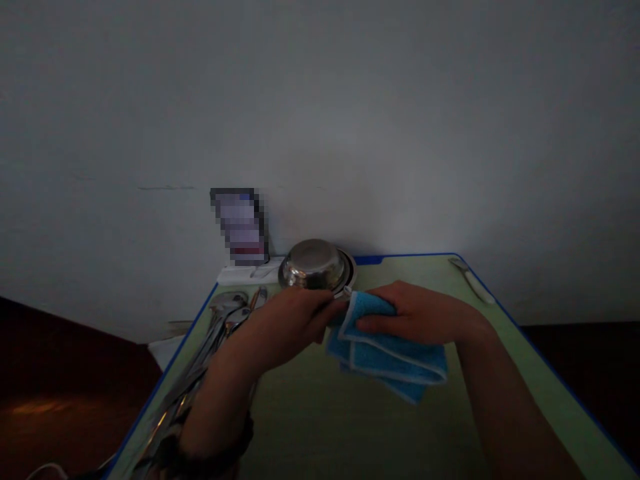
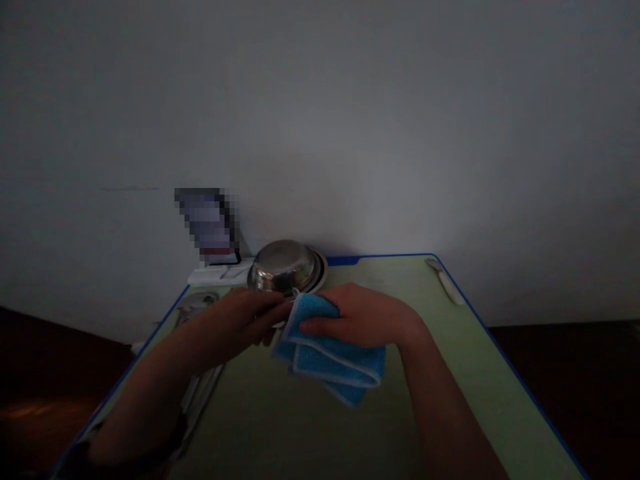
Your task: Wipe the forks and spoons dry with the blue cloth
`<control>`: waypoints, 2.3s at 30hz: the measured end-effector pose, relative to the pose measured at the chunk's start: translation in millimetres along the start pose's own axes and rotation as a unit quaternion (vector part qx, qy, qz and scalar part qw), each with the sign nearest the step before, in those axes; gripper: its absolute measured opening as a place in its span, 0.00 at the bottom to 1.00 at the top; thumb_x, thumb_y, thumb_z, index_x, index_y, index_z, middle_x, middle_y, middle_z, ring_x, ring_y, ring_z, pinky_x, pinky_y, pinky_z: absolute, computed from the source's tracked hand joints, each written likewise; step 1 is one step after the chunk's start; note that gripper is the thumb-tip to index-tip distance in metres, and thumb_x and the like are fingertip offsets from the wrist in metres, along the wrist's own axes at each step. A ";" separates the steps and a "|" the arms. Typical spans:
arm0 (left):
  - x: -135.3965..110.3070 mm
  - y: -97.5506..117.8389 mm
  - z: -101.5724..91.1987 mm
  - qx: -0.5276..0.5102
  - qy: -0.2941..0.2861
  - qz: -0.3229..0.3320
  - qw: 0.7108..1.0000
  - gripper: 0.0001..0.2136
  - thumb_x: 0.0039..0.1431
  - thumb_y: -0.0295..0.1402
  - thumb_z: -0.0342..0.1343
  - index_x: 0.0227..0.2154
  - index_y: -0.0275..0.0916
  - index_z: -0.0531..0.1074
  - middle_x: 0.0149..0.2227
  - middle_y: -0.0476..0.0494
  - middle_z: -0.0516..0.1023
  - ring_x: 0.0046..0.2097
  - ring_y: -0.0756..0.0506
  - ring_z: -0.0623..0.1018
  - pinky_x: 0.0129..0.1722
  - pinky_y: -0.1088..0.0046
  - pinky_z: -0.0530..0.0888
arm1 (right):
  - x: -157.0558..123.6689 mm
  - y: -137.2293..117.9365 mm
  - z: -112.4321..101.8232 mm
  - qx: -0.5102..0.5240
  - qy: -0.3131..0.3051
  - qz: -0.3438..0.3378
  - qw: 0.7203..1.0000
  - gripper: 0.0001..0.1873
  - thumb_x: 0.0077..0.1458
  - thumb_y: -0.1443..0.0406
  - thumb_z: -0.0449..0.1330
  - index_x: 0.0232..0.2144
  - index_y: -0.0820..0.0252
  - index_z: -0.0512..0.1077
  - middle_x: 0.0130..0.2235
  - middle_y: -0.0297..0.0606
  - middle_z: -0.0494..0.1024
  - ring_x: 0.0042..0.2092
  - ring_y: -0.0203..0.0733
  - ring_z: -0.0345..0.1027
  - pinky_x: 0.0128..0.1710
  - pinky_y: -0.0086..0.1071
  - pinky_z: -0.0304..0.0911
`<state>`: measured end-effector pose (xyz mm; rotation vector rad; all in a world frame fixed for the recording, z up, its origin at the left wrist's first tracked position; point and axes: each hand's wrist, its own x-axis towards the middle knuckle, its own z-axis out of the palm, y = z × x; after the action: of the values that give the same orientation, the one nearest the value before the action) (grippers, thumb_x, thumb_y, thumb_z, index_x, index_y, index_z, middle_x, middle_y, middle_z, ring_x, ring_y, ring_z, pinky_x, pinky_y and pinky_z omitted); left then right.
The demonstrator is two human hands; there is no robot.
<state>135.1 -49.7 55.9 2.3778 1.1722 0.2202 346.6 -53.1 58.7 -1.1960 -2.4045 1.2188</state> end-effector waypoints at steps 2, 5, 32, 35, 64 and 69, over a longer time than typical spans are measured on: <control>0.7 -2.1 -2.2 -0.007 -0.005 0.009 1.000 0.19 0.63 0.40 0.39 0.24 0.37 0.69 0.21 0.51 0.72 0.25 0.52 0.72 0.27 0.77 0.64 | -1.2 1.8 -2.4 0.024 -0.016 0.014 0.999 0.20 0.52 0.50 0.52 0.34 0.59 0.71 0.33 0.34 0.76 0.32 0.36 0.68 0.30 0.29 0.62; 0.1 -4.5 -5.3 0.002 0.007 0.012 1.000 0.18 0.63 0.40 0.40 0.24 0.38 0.69 0.20 0.52 0.72 0.25 0.52 0.72 0.28 0.77 0.64 | -6.1 5.4 -8.2 0.049 -0.032 0.030 0.998 0.20 0.50 0.50 0.54 0.34 0.59 0.71 0.33 0.34 0.76 0.32 0.37 0.69 0.30 0.29 0.63; -8.9 1.6 2.6 0.035 0.183 0.151 0.971 0.13 0.54 0.34 0.57 0.44 0.45 0.69 0.37 0.49 0.77 0.35 0.49 0.76 0.33 0.75 0.70 | -19.8 10.0 -8.0 0.181 0.023 0.055 0.982 0.14 0.50 0.55 0.58 0.32 0.60 0.73 0.30 0.33 0.76 0.29 0.33 0.68 0.27 0.25 0.64; -10.3 -0.1 -0.7 0.024 0.180 0.147 0.972 0.12 0.53 0.36 0.57 0.41 0.43 0.70 0.36 0.49 0.76 0.34 0.50 0.76 0.33 0.76 0.70 | -21.9 13.6 -9.1 0.212 0.008 0.058 0.975 0.15 0.50 0.55 0.57 0.34 0.60 0.73 0.32 0.34 0.76 0.30 0.34 0.69 0.27 0.26 0.65; -20.3 -2.5 -17.7 -0.035 0.075 0.064 0.994 0.12 0.52 0.43 0.56 0.30 0.39 0.74 0.24 0.51 0.76 0.24 0.53 0.73 0.24 0.80 0.67 | -15.6 9.9 -11.9 0.200 -0.049 0.023 0.978 0.18 0.50 0.56 0.58 0.41 0.60 0.69 0.39 0.37 0.76 0.35 0.36 0.70 0.33 0.29 0.66; -15.4 -5.7 -15.9 -0.062 0.024 0.042 0.997 0.16 0.57 0.45 0.50 0.25 0.37 0.73 0.18 0.53 0.68 0.21 0.55 0.66 0.19 0.81 0.60 | -8.0 6.6 -8.9 0.131 -0.038 0.002 0.991 0.19 0.51 0.55 0.56 0.43 0.59 0.69 0.40 0.36 0.76 0.38 0.37 0.69 0.36 0.30 0.65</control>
<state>116.0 -53.3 68.0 2.3260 1.0493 0.3699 360.0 -51.5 60.9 -1.0934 -2.2046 1.5487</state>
